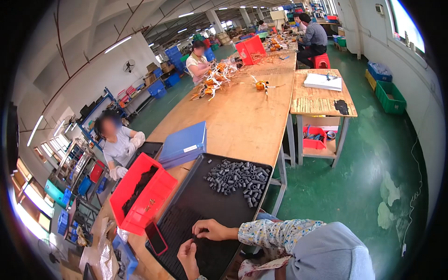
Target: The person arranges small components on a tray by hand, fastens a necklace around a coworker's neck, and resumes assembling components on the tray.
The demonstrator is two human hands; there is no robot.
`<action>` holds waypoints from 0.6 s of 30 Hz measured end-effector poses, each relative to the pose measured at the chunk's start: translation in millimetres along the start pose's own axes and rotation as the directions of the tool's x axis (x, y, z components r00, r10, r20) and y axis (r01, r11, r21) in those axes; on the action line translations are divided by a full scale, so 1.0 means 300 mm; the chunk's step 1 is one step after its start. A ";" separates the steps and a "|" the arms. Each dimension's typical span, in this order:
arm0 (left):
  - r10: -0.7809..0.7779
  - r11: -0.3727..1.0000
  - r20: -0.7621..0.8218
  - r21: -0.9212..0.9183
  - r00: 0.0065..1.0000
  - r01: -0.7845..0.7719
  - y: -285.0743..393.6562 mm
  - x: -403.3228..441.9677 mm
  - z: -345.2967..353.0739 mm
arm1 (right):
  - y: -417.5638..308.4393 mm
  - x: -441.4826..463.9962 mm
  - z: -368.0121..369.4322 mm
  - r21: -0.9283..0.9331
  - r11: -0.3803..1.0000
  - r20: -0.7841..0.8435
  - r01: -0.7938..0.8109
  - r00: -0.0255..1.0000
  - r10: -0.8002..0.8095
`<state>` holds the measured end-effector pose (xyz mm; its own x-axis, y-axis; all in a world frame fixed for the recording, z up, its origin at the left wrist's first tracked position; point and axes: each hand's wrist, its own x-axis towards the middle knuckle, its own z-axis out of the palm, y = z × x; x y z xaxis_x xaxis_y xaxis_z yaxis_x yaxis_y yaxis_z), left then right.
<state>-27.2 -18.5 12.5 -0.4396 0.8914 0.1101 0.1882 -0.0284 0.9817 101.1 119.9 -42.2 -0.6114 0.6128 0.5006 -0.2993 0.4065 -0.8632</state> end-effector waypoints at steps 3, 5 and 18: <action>0.401 0.726 0.094 0.574 0.911 -0.379 -0.036 -0.039 -0.074 | 0.006 -0.004 -0.029 0.005 0.999 -0.206 -0.033 0.978 0.033; 0.422 0.587 0.191 0.688 0.886 -0.427 -0.056 -0.104 -0.104 | 0.002 -0.008 -0.041 -0.012 0.999 -0.270 -0.042 0.962 0.037; 0.313 0.480 0.347 0.746 0.884 -0.463 -0.131 0.067 0.019 | 0.041 0.004 -0.036 0.177 0.975 -0.432 -0.136 0.879 0.201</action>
<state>-38.4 3.0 -24.8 -0.0247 0.9362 0.3506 0.9484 -0.0890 0.3042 104.7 133.1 -51.7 -0.2810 0.9134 0.2944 -0.3381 0.1929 -0.9211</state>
